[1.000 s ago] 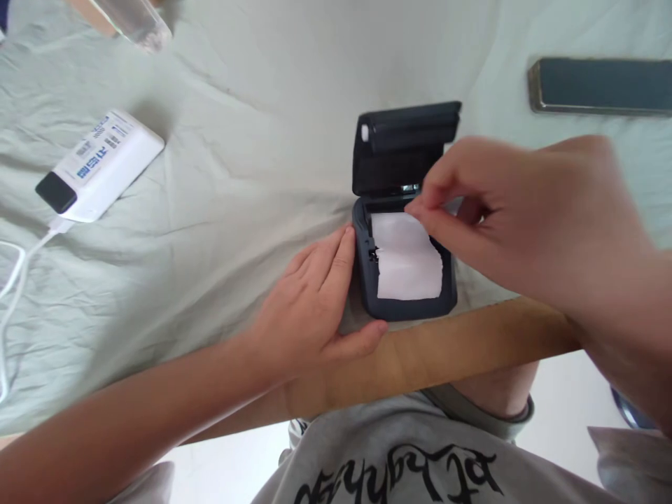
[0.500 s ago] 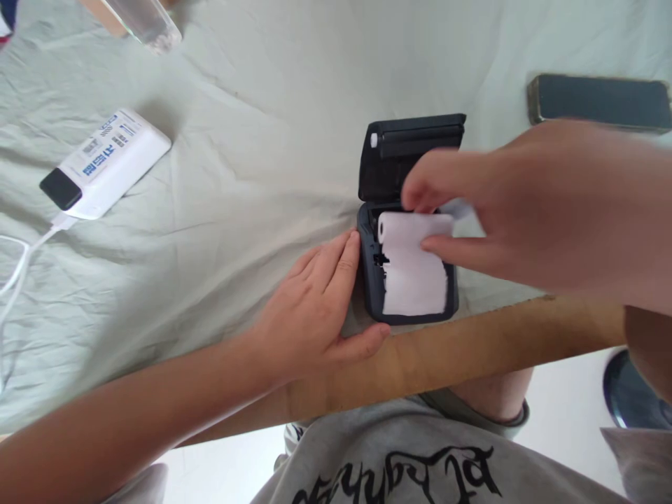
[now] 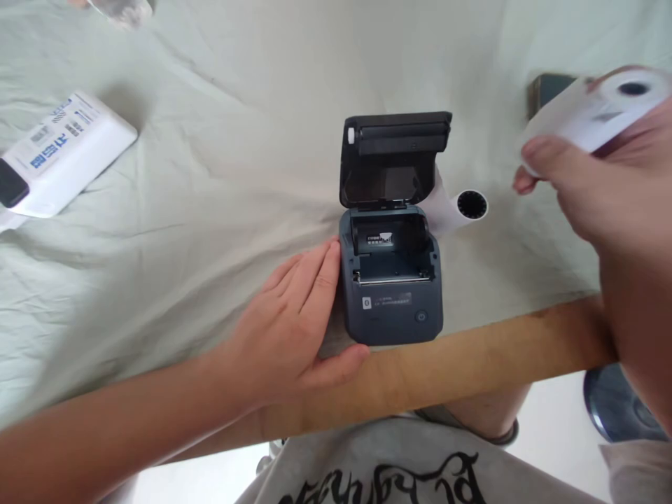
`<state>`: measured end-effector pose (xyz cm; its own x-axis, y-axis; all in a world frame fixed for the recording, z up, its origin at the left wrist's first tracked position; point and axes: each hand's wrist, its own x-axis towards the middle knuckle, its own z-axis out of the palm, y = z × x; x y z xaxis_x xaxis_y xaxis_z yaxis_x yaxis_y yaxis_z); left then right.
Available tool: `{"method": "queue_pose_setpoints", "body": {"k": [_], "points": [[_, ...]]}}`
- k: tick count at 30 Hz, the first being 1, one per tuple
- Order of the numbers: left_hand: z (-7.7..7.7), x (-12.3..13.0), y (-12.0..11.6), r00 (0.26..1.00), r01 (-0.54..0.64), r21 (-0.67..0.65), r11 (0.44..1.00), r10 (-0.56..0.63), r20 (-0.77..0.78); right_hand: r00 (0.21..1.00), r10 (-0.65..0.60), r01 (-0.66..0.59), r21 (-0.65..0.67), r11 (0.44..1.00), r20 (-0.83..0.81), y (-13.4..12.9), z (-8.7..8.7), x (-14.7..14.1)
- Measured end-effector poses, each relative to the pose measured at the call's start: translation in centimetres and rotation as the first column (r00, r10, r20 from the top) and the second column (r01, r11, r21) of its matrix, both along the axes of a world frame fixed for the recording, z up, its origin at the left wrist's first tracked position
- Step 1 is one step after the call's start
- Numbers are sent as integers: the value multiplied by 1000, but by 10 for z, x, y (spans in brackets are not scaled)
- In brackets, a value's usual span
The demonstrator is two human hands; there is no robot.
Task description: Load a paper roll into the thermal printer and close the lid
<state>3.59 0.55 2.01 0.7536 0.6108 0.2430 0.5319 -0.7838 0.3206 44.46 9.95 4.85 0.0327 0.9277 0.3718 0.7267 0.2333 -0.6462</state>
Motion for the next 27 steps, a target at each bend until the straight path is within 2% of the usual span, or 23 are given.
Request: {"method": "queue_pose_setpoints", "body": {"k": [3,7,8,10,12,13,14,16,19,21,23,25,27], "points": [[0,-2,0,1000,-10,-40,999,9,-4,989,53,-56,19,998,138,-6,-10,-3],[1,-1,-4,1000,-12,-57,998,12,7,958,129,-96,-138,986,256,-13,-23,2],[1,-1,-5,999,-26,-47,999,27,22,952,144,-114,-123,986,272,-15,-24,3],[1,0,-9,995,-77,-7,997,78,55,942,136,-156,42,987,307,-22,-19,1],[-1,0,-11,995,-100,0,995,100,25,944,109,-197,266,943,312,-33,-10,-7],[-2,0,-12,995,-100,7,995,100,13,947,115,-218,339,915,299,-39,-6,-14],[-2,0,-12,996,-90,9,996,89,13,952,137,-230,340,912,275,-45,-2,-21],[-3,-1,-13,996,-83,3,997,83,20,939,222,-284,231,931,262,-55,3,-38],[0,-1,-12,996,-84,-15,996,84,26,902,330,-371,107,923,278,-61,0,-57],[2,-1,-10,997,-77,-14,997,78,7,900,374,-401,87,912,225,-60,-6,-63],[4,-2,-7,999,-45,-10,999,45,-28,894,439,-446,77,892,92,-59,-11,-65],[6,-3,-4,999,-12,-12,1000,12,-50,849,528,-525,74,848,-22,-59,-14,-64],[8,-4,-2,999,1,-26,1000,-3,-47,832,555,-553,71,830,-19,-57,-13,-62]]}}
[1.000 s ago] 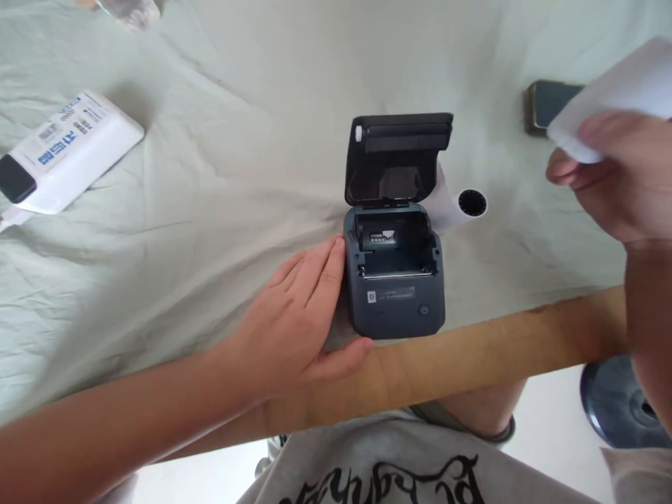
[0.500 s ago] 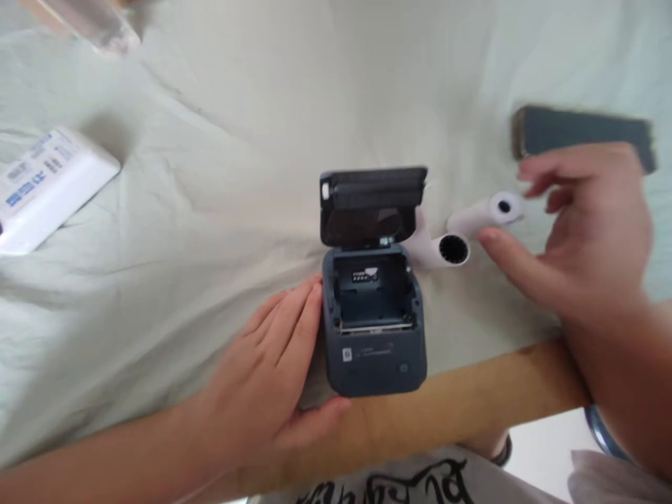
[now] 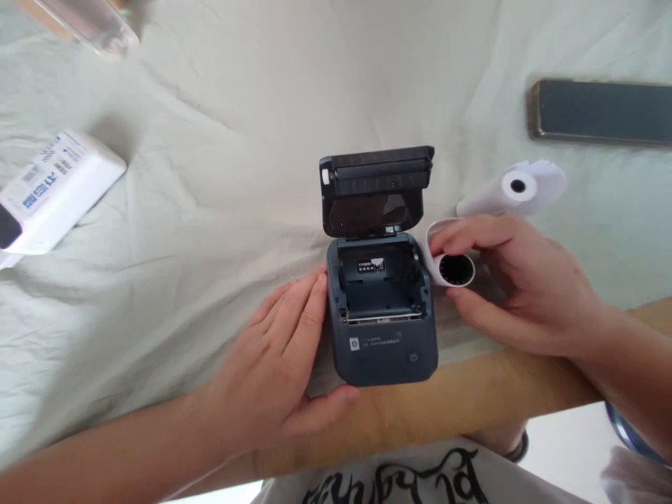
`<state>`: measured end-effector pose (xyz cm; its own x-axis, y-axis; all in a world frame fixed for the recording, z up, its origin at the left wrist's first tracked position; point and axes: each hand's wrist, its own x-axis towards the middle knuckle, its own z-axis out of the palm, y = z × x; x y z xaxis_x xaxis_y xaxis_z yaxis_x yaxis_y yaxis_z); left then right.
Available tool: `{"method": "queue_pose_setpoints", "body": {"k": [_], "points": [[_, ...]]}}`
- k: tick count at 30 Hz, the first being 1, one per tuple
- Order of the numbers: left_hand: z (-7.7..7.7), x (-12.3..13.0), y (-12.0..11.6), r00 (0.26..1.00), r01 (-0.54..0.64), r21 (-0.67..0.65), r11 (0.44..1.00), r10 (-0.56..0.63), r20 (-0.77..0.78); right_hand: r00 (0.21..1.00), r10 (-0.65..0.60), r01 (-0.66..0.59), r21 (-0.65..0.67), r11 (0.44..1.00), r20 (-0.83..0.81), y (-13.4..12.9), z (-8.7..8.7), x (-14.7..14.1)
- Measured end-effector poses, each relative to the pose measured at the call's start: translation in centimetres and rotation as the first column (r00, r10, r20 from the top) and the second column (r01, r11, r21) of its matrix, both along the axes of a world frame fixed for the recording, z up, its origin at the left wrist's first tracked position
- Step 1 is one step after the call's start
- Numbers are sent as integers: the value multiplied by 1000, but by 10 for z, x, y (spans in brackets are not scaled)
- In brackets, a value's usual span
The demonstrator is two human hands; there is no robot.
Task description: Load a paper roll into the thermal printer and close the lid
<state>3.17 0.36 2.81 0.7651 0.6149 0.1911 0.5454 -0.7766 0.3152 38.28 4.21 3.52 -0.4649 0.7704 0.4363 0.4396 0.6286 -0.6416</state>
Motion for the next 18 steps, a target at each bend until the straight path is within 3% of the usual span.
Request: {"method": "queue_pose_setpoints", "body": {"k": [4,7,13,18], "points": [[3,-2,2,1000,-6,-16,1000,7,15,991,-20,14,43,999,132,5,5,5],[4,-1,1,1000,5,-33,999,-5,-6,995,45,-46,6,999,88,8,6,7],[-4,3,-2,993,-80,4,997,80,82,988,-29,21,53,998,150,4,-1,4],[3,1,1,1000,7,-2,1000,-7,-5,1000,-12,12,11,1000,25,2,-8,4]]}}
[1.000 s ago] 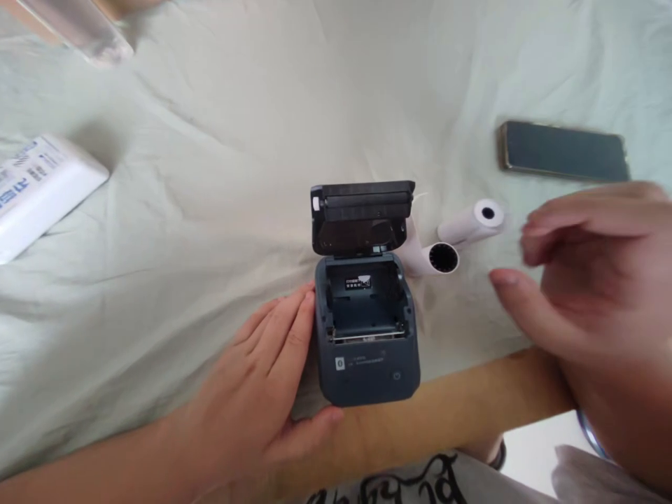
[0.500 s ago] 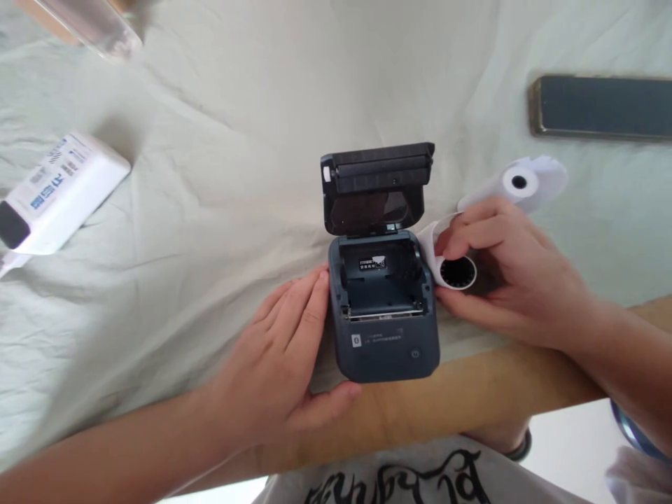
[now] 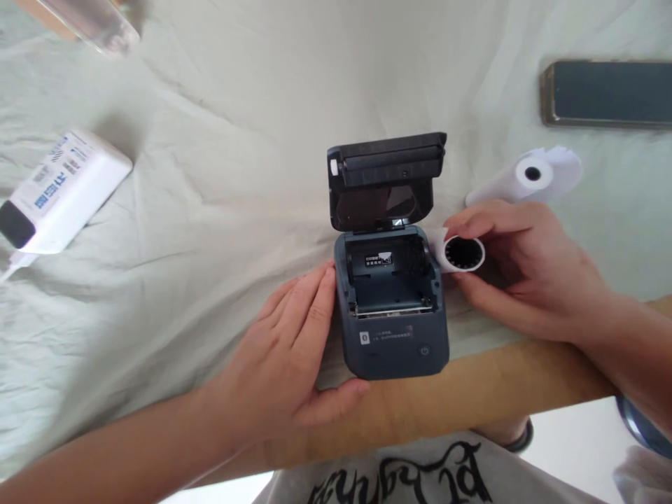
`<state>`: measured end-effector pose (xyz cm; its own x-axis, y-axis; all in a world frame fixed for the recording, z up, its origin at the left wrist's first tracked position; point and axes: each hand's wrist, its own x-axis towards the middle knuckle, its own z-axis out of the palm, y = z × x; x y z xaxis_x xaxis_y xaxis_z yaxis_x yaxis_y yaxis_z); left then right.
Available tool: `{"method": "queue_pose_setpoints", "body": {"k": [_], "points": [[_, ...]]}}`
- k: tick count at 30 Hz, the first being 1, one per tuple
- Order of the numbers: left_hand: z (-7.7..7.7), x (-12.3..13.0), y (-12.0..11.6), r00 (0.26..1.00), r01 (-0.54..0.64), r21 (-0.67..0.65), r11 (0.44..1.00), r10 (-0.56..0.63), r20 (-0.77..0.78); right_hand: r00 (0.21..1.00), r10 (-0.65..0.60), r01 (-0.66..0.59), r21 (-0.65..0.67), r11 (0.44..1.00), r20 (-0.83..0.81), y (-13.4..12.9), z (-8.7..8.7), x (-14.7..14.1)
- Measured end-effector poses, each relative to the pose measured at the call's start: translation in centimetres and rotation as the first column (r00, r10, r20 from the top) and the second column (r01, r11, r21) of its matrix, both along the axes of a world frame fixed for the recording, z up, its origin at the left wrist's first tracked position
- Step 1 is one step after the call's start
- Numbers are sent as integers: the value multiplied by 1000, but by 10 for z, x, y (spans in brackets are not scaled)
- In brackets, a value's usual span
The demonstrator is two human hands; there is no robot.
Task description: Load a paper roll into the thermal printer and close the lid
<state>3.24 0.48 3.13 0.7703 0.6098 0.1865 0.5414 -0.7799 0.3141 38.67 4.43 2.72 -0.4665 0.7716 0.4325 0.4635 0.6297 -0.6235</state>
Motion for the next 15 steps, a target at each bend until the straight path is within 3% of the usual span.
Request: {"method": "queue_pose_setpoints", "body": {"k": [11,15], "points": [[-3,2,-3,997,-49,-22,999,51,60,998,-63,63,-47,997,2,0,-7,4],[-1,1,0,1000,-3,-33,999,4,29,998,-68,68,-50,996,4,0,-1,6]]}}
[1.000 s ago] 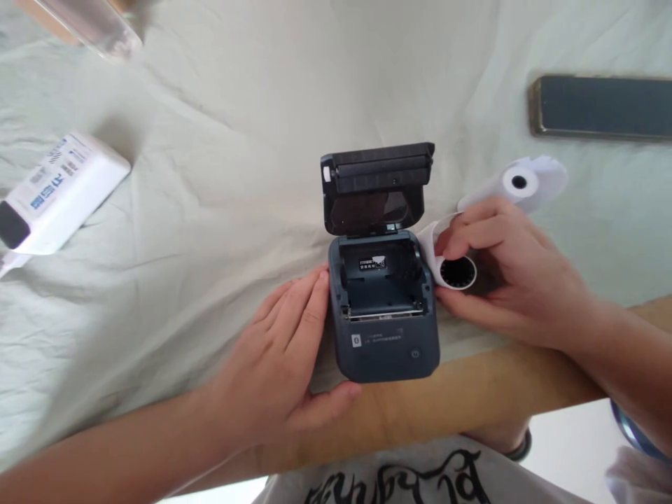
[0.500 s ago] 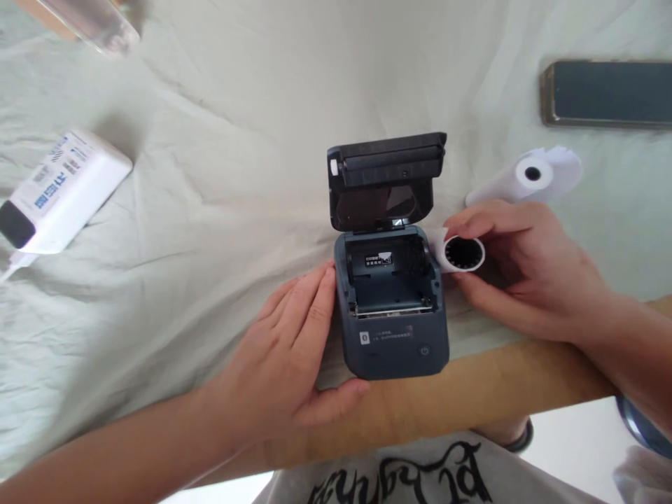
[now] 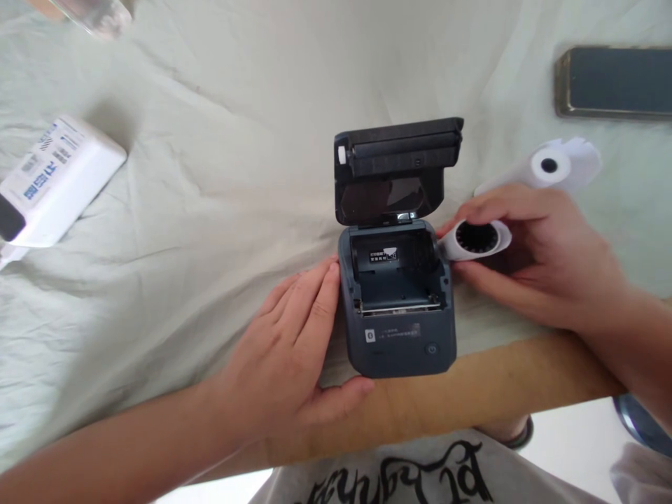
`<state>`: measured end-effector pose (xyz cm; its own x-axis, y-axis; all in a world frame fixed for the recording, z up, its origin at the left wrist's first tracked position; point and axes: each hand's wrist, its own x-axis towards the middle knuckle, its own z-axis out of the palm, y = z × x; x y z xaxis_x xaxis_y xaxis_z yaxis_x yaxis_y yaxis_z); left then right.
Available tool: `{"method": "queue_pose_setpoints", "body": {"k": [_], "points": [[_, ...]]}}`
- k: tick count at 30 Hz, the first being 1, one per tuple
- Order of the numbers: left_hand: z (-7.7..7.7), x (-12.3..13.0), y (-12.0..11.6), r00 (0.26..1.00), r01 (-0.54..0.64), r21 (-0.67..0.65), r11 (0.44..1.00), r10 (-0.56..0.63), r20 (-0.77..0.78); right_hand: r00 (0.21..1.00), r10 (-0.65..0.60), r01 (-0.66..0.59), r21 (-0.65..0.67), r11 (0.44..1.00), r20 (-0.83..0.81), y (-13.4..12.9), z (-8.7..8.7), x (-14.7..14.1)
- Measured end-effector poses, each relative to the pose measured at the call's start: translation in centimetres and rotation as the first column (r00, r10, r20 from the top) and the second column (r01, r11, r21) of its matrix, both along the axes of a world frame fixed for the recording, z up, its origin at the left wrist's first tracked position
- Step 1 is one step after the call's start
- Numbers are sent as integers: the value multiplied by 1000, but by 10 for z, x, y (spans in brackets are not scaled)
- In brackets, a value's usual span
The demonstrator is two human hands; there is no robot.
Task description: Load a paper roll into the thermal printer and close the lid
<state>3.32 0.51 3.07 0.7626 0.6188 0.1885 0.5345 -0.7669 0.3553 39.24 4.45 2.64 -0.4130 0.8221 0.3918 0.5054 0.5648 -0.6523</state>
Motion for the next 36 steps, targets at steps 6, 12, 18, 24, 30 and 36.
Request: {"method": "queue_pose_setpoints", "body": {"k": [6,12,18,24,30,36], "points": [[-2,0,1,1000,-5,27,1000,4,24,998,66,-65,-46,997,5,-14,40,3],[-5,-2,-1,999,-16,4,1000,16,44,991,15,-18,24,1000,134,-13,63,-17],[-4,1,0,1000,-20,81,996,18,24,993,54,-71,163,984,105,2,37,-47],[-4,2,0,999,-6,97,995,3,33,988,9,-34,154,987,155,1,25,-50],[-3,1,-1,998,-39,78,996,36,45,988,120,-131,110,985,102,0,31,-41],[-4,1,2,988,17,83,996,-29,150,940,315,-329,103,939,129,-11,39,-38]]}}
